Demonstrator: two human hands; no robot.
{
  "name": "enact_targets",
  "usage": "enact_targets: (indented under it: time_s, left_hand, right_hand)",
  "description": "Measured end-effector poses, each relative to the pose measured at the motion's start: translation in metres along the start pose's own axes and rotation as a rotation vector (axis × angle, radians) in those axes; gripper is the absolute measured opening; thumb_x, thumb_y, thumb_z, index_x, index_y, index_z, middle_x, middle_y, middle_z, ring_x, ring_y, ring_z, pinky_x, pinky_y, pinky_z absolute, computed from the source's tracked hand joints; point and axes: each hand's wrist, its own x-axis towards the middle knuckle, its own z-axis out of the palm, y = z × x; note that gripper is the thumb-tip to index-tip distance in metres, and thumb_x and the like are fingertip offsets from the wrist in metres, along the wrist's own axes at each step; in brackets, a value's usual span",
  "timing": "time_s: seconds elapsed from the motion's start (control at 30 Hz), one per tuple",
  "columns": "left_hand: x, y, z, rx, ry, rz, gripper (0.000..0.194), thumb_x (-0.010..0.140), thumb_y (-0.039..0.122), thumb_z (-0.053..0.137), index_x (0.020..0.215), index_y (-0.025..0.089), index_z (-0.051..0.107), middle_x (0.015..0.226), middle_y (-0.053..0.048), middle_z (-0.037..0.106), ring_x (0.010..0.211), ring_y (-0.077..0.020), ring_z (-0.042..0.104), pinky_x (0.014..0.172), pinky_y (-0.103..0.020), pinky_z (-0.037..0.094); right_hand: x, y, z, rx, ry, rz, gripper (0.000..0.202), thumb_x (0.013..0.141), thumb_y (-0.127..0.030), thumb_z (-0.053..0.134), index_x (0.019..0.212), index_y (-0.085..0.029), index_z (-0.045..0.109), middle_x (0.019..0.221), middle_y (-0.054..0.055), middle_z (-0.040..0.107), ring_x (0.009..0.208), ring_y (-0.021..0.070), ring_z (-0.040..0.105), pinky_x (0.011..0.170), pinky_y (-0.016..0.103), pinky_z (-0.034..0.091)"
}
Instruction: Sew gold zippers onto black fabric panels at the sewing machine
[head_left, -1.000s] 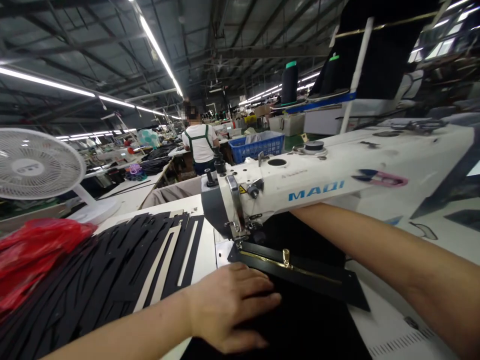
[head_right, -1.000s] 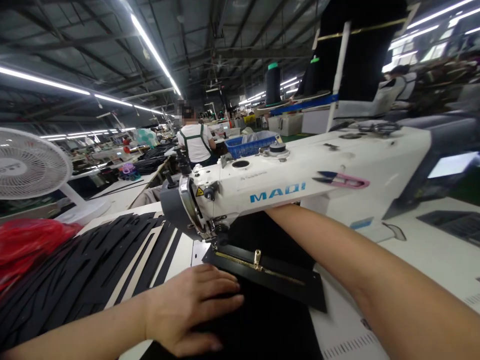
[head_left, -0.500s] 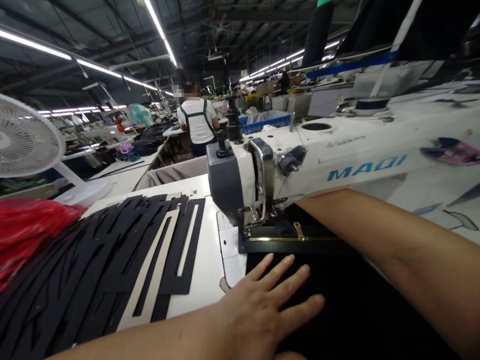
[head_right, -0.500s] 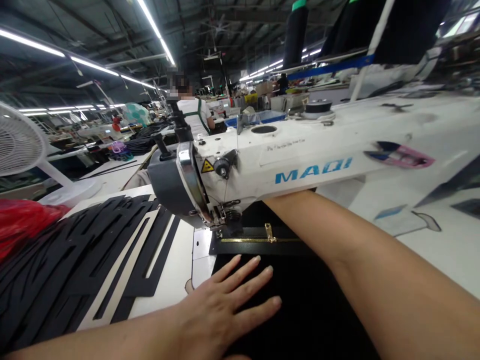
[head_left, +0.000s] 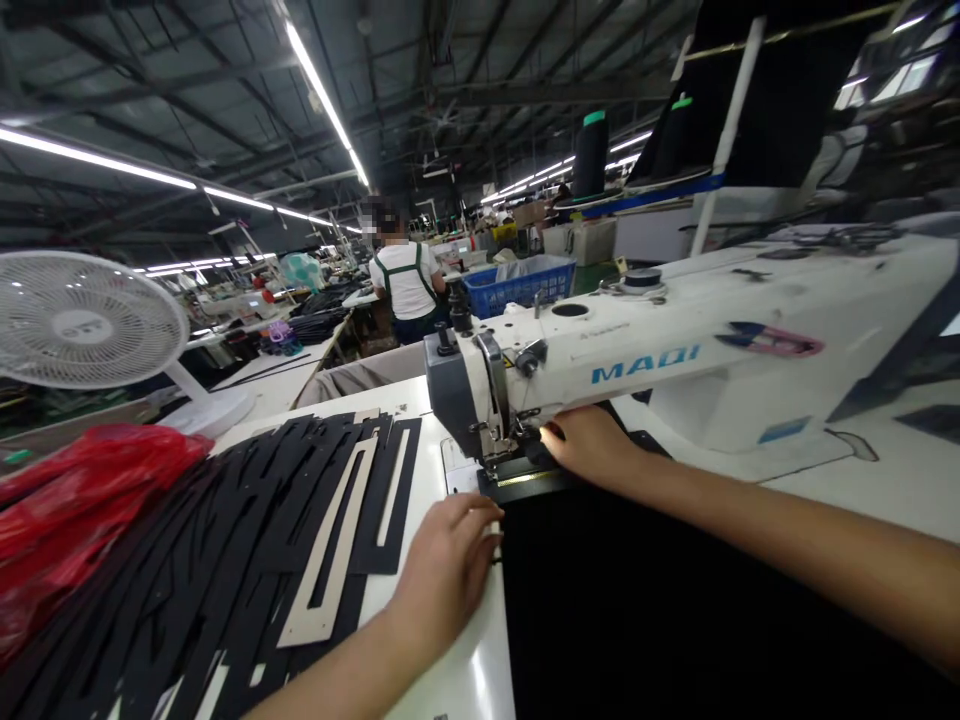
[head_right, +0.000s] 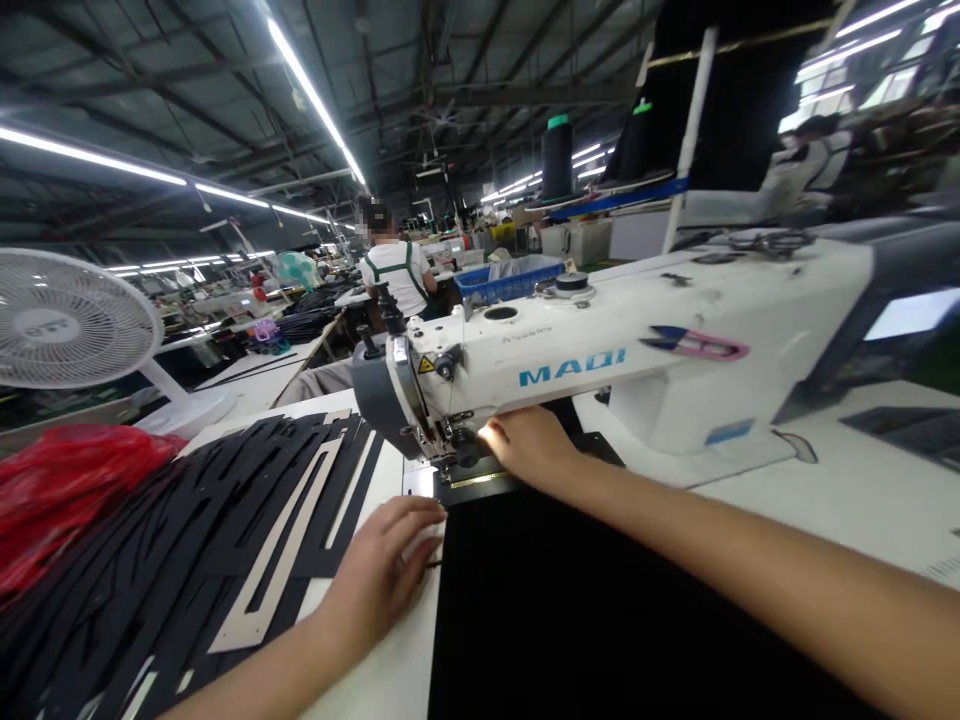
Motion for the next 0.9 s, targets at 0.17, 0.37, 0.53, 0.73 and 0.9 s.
enact_targets:
  time_s: [0.17,0.37,0.53,0.73,0.9]
  left_hand:
    - [0.018,-0.027,0.004,0.249,-0.006,0.165,0.011,0.084,0.015,0.054,0.091,0.017,0.063,0.098,-0.008,0.068,0.095,-0.0234,0.061,0.087,-0.043,0.045]
    - [0.027,-0.028,0.006,0.209,0.06,-0.072,0.012,0.083,0.013,0.054,0.084,0.018,0.065,0.076,-0.003,0.07,0.072,-0.0183,0.064,0.074,-0.035,0.048]
    - [0.022,-0.025,0.007,0.255,0.034,0.069,0.015,0.085,0.014,0.052,0.085,0.021,0.066,0.087,-0.002,0.07,0.079,-0.0172,0.064,0.088,-0.041,0.041]
    - [0.021,-0.02,0.01,0.431,-0.015,0.18,0.016,0.083,0.008,0.051,0.09,0.018,0.062,0.087,-0.004,0.066,0.082,-0.0182,0.062,0.093,-0.043,0.039]
    - [0.023,-0.022,0.012,0.474,-0.017,0.223,0.017,0.085,0.009,0.049,0.091,0.017,0.062,0.086,-0.005,0.065,0.082,-0.0193,0.061,0.092,-0.043,0.04]
  right_hand:
    - [-0.057,-0.037,0.008,-0.044,-0.122,-0.306,0.01,0.082,-0.021,0.057,0.087,-0.015,0.063,0.082,0.007,0.06,0.075,0.0203,0.055,0.066,0.032,0.043]
    - [-0.038,-0.046,0.021,-0.043,-0.238,-0.073,0.027,0.087,-0.03,0.052,0.109,-0.013,0.057,0.091,0.009,0.063,0.08,0.022,0.06,0.067,0.029,0.043]
    - [-0.035,-0.037,0.028,0.002,-0.206,-0.192,0.02,0.089,-0.025,0.047,0.101,-0.016,0.06,0.086,0.005,0.065,0.072,0.0178,0.061,0.059,0.026,0.038]
    - [-0.04,-0.035,0.029,-0.021,0.029,-0.301,0.02,0.089,-0.023,0.047,0.086,-0.015,0.065,0.08,0.007,0.061,0.074,0.02,0.056,0.067,0.032,0.041]
    - [-0.031,-0.027,0.037,0.031,0.052,-0.219,0.02,0.086,-0.011,0.048,0.098,-0.013,0.064,0.107,0.01,0.06,0.097,0.0214,0.052,0.087,0.034,0.041]
